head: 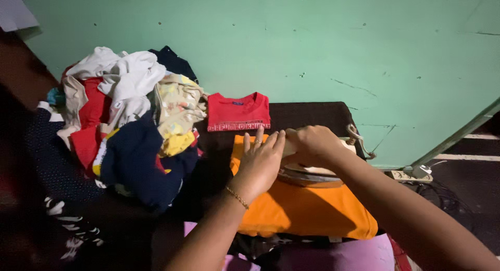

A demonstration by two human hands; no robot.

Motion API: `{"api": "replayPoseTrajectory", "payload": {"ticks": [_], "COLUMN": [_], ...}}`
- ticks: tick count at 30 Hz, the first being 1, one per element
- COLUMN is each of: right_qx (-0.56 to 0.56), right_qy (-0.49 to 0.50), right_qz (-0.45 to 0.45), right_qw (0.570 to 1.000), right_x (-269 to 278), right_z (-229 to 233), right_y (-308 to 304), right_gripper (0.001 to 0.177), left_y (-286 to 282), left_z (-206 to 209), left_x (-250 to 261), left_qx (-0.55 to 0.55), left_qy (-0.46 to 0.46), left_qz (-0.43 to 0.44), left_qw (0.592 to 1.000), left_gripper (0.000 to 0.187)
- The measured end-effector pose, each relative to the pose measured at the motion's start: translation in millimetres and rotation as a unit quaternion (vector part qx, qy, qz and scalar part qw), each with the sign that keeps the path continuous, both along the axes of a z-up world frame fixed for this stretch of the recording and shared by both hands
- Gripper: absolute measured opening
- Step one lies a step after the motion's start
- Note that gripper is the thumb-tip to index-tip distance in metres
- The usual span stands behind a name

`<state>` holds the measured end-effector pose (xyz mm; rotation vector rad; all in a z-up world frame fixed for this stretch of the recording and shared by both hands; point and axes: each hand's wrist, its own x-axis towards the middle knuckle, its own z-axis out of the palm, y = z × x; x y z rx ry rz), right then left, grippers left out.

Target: The person irons an orange t-shirt on a dark table using a handheld iron. They repeatedly smooth the fabric, adjust the shirt's position, and iron different sections including the sleeves and body until the shirt appears flat.

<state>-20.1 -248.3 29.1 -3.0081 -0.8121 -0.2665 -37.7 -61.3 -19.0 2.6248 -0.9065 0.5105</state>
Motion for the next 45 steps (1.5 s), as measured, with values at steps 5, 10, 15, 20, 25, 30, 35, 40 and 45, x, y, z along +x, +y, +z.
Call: {"api": "replayPoseTrajectory", "payload": {"ticks": [5, 10, 15, 20, 25, 30, 35, 40, 45], "right_qx": [-0.021, 0.006, 0.019, 0.005, -0.028, -0.04, -0.027, 0.025, -0.013], "right_qy": [0.008, -0.008, -0.026, -0.03, -0.027, -0.007, 0.006, 0.009, 0.038], "right_qz": [-0.041, -0.042, -0.05, -0.078, -0.11, -0.115, -0.092, -0.037, -0.046], "right_qw": [0.999, 0.999, 0.998, 0.996, 0.993, 0.993, 0.995, 0.999, 0.998], "right_x": [-29.9, -44.5, -34.8, -11.3, 11.8, 20.0, 11.4, -9.7, -29.6], "right_z": [2.5, 6.2, 5.6, 2.8, 0.2, 2.8, 7.8, 11.0, 9.8], "right_y": [-11.8, -26.4, -35.8, -42.3, -46.6, -46.3, -42.9, -34.4, -20.0], "right_gripper": [0.067, 0.06, 0.059, 0.063, 0.069, 0.067, 0.072, 0.071, 0.079], "left_y": [-11.9, -27.2, -39.1, -51.4, -59.8, -60.9, -54.9, -35.1, -10.3], "left_z": [3.6, 6.0, 3.8, -0.8, -6.1, -8.8, -4.7, 4.8, 7.1], "left_x": [-23.7, -29.2, -12.3, 16.2, 36.6, 43.1, 34.0, 6.9, -19.7], "left_qx": [-0.011, -0.006, -0.005, -0.008, -0.021, -0.023, -0.017, 0.003, 0.019], "left_qy": [-0.025, -0.022, -0.014, -0.001, 0.011, 0.015, 0.01, 0.018, -0.018], "left_qz": [-0.032, -0.044, -0.039, -0.039, -0.025, -0.022, -0.031, -0.048, -0.073], "left_qw": [0.999, 0.999, 0.999, 0.999, 0.999, 0.999, 0.999, 0.999, 0.997], "left_gripper": [0.059, 0.059, 0.059, 0.062, 0.062, 0.064, 0.064, 0.065, 0.067]}}
